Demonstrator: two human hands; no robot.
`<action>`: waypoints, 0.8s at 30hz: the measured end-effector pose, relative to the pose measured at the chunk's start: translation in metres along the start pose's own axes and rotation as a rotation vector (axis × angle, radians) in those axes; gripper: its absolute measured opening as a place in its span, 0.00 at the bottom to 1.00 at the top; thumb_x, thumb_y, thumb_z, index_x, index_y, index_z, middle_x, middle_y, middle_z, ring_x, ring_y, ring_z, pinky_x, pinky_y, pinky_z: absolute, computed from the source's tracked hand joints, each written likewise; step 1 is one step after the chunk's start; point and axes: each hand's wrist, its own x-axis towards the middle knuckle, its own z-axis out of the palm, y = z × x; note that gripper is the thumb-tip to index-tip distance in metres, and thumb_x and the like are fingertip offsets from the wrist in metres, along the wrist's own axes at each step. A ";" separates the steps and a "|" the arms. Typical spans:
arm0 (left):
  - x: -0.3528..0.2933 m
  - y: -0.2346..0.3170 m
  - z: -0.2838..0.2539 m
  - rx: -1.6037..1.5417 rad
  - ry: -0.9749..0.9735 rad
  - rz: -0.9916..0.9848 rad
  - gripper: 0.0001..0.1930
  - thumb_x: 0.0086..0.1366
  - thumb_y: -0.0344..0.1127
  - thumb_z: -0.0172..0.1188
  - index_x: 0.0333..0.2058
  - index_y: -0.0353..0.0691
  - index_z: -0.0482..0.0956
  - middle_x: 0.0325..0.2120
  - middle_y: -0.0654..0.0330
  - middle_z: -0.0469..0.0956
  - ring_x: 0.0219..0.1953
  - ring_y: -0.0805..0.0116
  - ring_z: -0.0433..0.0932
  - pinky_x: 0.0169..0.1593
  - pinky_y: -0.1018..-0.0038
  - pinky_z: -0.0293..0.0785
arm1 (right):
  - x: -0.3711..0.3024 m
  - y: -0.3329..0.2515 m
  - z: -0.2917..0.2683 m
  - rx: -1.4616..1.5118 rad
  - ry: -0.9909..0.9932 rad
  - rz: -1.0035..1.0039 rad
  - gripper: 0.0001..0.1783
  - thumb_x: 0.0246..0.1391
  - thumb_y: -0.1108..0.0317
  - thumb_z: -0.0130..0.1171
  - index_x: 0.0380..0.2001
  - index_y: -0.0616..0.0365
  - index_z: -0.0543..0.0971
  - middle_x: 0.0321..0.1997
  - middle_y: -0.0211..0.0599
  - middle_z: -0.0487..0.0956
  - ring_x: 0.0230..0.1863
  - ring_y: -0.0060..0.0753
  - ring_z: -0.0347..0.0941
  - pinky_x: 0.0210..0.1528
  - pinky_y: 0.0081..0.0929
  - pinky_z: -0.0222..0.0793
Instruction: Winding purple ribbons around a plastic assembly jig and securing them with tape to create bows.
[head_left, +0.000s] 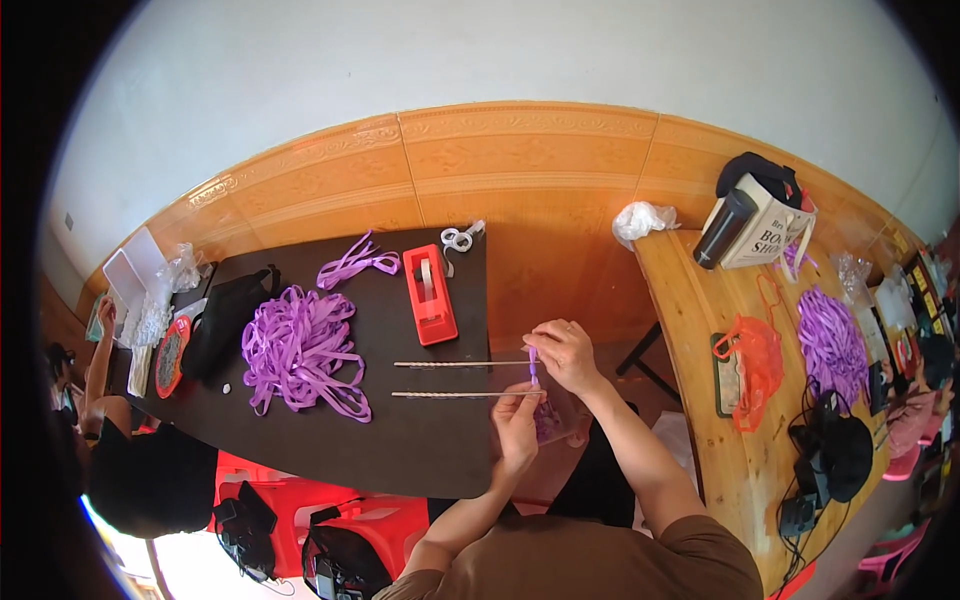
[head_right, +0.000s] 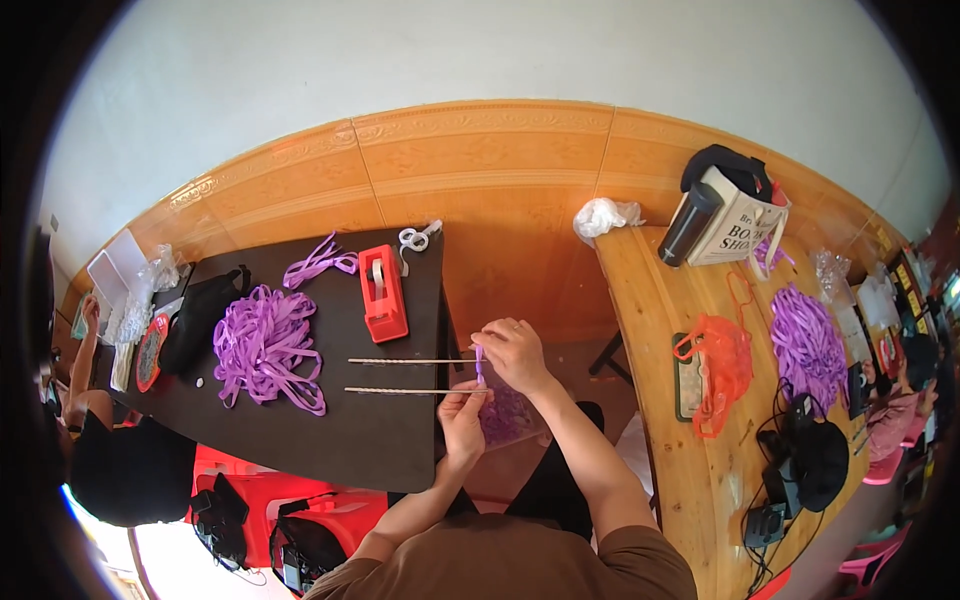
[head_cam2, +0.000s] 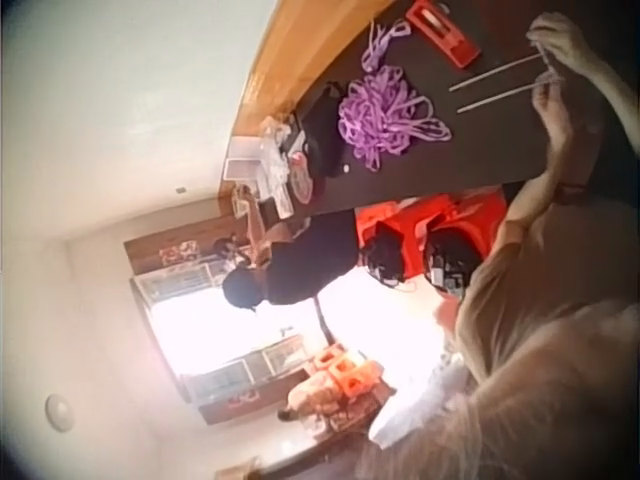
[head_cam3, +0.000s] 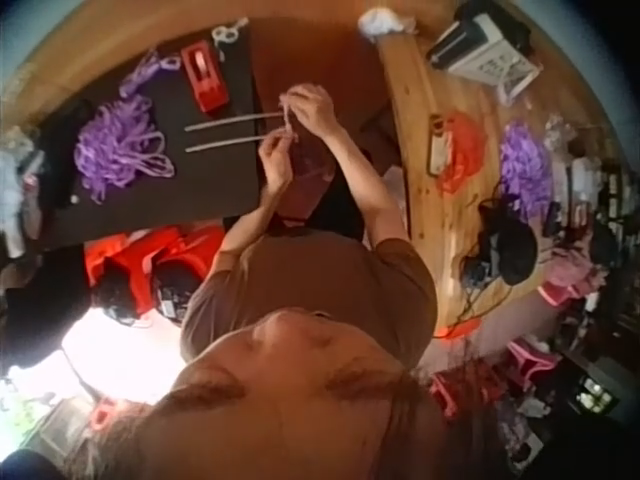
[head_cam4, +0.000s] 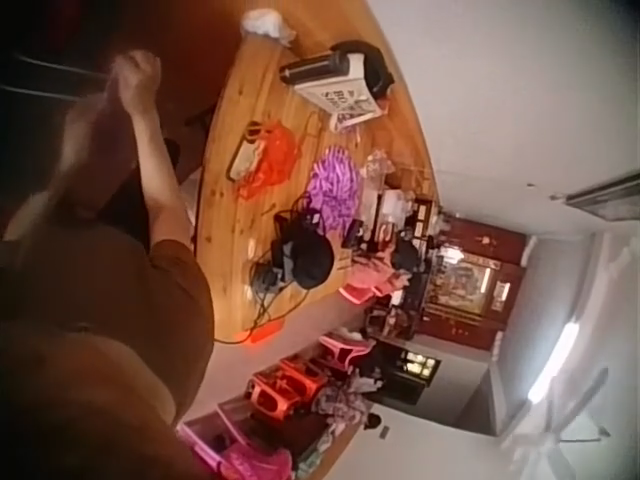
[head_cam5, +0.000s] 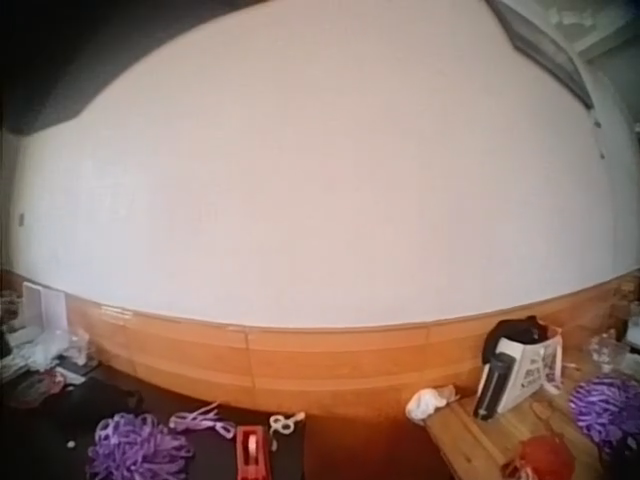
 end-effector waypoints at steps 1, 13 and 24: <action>0.001 -0.001 -0.002 0.031 0.008 0.003 0.05 0.59 0.24 0.57 0.35 0.34 0.77 0.27 0.61 0.78 0.29 0.76 0.75 0.38 0.82 0.71 | -0.001 0.001 0.004 0.035 -0.006 0.017 0.09 0.39 0.73 0.62 0.30 0.54 0.79 0.29 0.29 0.75 0.31 0.32 0.72 0.30 0.30 0.61; 0.003 -0.004 -0.013 0.186 0.019 -0.011 0.10 0.60 0.25 0.56 0.41 0.32 0.73 0.25 0.63 0.77 0.29 0.78 0.74 0.37 0.83 0.70 | -0.115 -0.030 0.044 0.205 -0.072 0.304 0.07 0.46 0.73 0.54 0.31 0.59 0.77 0.33 0.40 0.75 0.36 0.45 0.71 0.32 0.34 0.63; -0.010 -0.003 -0.031 0.260 -0.026 -0.225 0.15 0.61 0.28 0.56 0.46 0.33 0.72 0.24 0.58 0.79 0.23 0.75 0.75 0.31 0.81 0.71 | -0.232 -0.066 0.053 1.094 -0.474 1.269 0.06 0.51 0.75 0.53 0.30 0.64 0.79 0.30 0.30 0.79 0.32 0.19 0.70 0.35 0.16 0.63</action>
